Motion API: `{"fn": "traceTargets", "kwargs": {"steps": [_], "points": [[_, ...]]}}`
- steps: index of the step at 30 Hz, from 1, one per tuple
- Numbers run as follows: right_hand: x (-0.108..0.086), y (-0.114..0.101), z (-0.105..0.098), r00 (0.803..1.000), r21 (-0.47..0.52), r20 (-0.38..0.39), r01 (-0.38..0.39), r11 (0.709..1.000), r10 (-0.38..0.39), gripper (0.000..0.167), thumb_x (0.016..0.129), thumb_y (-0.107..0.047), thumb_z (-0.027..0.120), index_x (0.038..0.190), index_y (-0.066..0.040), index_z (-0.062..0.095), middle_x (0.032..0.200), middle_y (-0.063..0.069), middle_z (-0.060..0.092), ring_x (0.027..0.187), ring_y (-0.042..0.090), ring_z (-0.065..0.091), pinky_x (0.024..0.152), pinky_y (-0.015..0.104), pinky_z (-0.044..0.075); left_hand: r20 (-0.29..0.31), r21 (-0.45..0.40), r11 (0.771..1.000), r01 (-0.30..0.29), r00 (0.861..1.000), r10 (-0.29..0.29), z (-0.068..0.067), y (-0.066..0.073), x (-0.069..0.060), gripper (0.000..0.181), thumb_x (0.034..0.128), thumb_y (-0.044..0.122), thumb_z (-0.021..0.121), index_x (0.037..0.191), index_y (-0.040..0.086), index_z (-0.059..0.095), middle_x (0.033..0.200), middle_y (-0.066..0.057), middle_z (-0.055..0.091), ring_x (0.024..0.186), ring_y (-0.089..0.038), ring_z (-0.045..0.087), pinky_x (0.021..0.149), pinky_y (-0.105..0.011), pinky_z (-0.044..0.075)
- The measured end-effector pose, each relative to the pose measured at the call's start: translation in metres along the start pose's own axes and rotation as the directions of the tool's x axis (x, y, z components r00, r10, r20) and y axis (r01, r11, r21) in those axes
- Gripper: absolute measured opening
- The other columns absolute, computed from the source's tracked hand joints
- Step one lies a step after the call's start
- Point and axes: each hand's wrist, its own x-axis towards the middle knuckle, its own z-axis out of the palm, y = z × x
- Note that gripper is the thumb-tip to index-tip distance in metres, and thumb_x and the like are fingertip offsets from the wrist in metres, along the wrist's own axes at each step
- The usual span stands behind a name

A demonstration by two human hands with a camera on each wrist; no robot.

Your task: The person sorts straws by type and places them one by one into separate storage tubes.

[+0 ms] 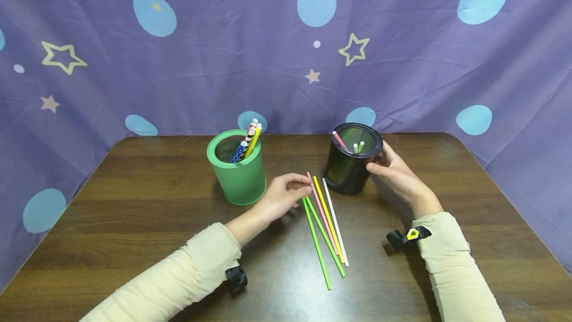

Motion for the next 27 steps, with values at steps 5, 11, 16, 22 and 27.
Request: {"fn": "traceTargets", "kwargs": {"steps": [5,11,16,22,27], "points": [[0.000,0.000,0.000,1.000,-0.004,0.005,0.005,1.000,-0.005,0.072,0.094,-0.005,0.067,0.154,-0.011,0.027,0.129,0.004,0.052,0.113,0.015,0.051,0.097,0.024,0.044,-0.018,0.044,0.998,0.051,0.999,-0.050,0.000,-0.008,0.002,0.023,0.0940,0.007,0.065,0.115,-0.003,0.068,0.101,-0.013,0.072,0.082,-0.025,0.066,0.068,-0.037,0.056],[0.000,0.000,0.000,1.000,-0.017,-0.002,0.000,1.000,0.000,0.071,0.094,-0.005,0.066,0.153,-0.011,0.028,0.127,0.004,0.052,0.111,0.014,0.051,0.096,0.024,0.045,-0.017,0.082,0.993,0.081,0.997,-0.080,-0.003,-0.017,0.003,0.023,0.0915,0.005,0.066,0.111,-0.006,0.067,0.092,-0.012,0.070,0.067,-0.017,0.060,0.058,-0.027,0.050],[0.002,0.001,-0.001,1.000,-0.014,-0.010,-0.007,1.000,0.007,0.074,0.094,-0.006,0.067,0.155,-0.009,0.025,0.127,0.005,0.051,0.110,0.014,0.051,0.095,0.023,0.045,0.003,0.174,0.982,0.075,0.997,-0.077,-0.004,-0.022,0.007,0.025,0.0871,0.005,0.070,0.108,-0.007,0.066,0.089,-0.011,0.069,0.065,-0.013,0.058,0.056,-0.022,0.047],[0.001,0.000,-0.001,1.000,0.011,-0.020,-0.004,1.000,0.005,0.075,0.093,-0.007,0.069,0.154,-0.009,0.026,0.125,0.005,0.051,0.108,0.014,0.050,0.094,0.023,0.045,-0.016,0.388,0.919,0.074,0.997,-0.074,-0.002,-0.018,0.015,0.029,0.0845,0.013,0.076,0.108,-0.001,0.066,0.085,-0.004,0.068,0.075,-0.014,0.062,0.070,-0.027,0.051],[0.001,-0.001,0.001,1.000,0.007,-0.016,-0.014,1.000,0.014,0.076,0.093,-0.006,0.068,0.155,-0.008,0.024,0.128,0.004,0.051,0.111,0.014,0.051,0.096,0.023,0.045,-0.026,0.478,0.874,0.092,0.996,-0.090,0.000,-0.017,0.021,0.035,0.0837,0.013,0.078,0.111,-0.002,0.063,0.079,-0.003,0.068,0.059,-0.011,0.061,0.062,-0.026,0.051]]}}
